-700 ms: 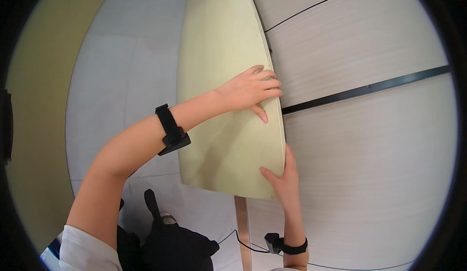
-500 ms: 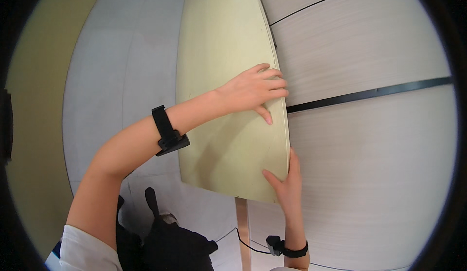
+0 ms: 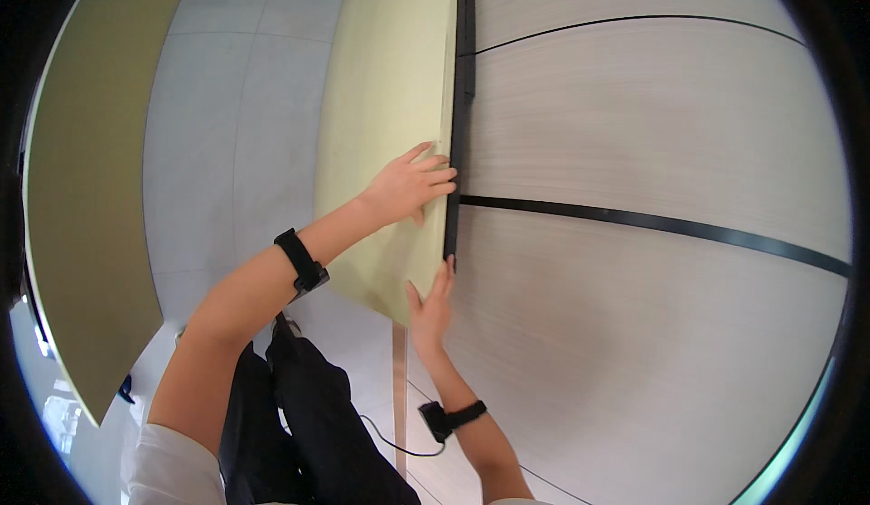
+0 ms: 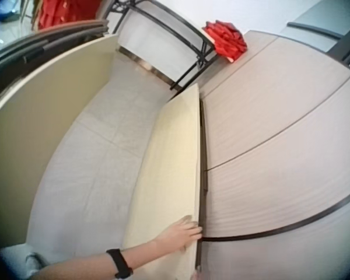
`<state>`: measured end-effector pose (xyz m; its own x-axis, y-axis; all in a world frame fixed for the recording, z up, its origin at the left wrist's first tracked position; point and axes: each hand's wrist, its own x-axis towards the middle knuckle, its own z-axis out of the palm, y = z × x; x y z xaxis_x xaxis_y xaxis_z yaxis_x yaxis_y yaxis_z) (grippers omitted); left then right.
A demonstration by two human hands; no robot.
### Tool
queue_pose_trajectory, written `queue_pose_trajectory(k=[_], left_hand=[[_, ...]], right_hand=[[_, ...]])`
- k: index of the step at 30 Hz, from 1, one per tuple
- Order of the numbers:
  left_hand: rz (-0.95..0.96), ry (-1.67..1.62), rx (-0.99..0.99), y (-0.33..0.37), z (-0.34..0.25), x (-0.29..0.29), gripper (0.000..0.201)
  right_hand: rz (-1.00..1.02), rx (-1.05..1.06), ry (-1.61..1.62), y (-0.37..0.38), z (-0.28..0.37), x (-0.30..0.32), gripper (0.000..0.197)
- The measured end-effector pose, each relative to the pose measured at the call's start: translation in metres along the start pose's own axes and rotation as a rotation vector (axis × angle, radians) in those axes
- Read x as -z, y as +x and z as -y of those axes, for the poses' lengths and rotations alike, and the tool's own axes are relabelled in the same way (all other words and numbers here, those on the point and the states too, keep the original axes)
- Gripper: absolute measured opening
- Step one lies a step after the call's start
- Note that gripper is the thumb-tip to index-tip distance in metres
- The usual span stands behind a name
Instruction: Clean a table top with a cloth and then move the folded table against a wall.
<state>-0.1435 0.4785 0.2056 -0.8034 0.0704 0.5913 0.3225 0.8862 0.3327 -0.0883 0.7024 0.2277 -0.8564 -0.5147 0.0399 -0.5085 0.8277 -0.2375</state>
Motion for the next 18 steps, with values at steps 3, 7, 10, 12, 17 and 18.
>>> queue_pose_trajectory(k=[3,7,10,12,17,18], left_hand=[[0.204,0.038,0.066,0.012,-0.016,0.024,0.064],[0.281,0.263,0.085,0.016,-0.013,0.029,0.063],[0.410,0.355,0.091,0.018,-0.018,0.042,0.054],[0.477,0.394,0.082,0.023,-0.028,0.050,0.048],[0.587,0.450,0.062,0.033,-0.042,0.080,0.043],[0.630,0.441,0.090,0.036,-0.044,0.082,0.043]], right_hand=[[0.074,-0.105,0.032,-0.002,0.016,0.016,0.069],[-0.054,-0.019,-0.088,0.011,0.028,0.001,0.054],[-0.046,0.068,-0.260,0.025,0.042,0.008,0.037],[0.010,-0.055,-0.137,0.036,0.045,0.013,0.037],[0.205,-0.192,-0.078,0.059,0.057,0.029,0.039],[0.178,-0.158,-0.077,0.061,0.058,0.027,0.041]])
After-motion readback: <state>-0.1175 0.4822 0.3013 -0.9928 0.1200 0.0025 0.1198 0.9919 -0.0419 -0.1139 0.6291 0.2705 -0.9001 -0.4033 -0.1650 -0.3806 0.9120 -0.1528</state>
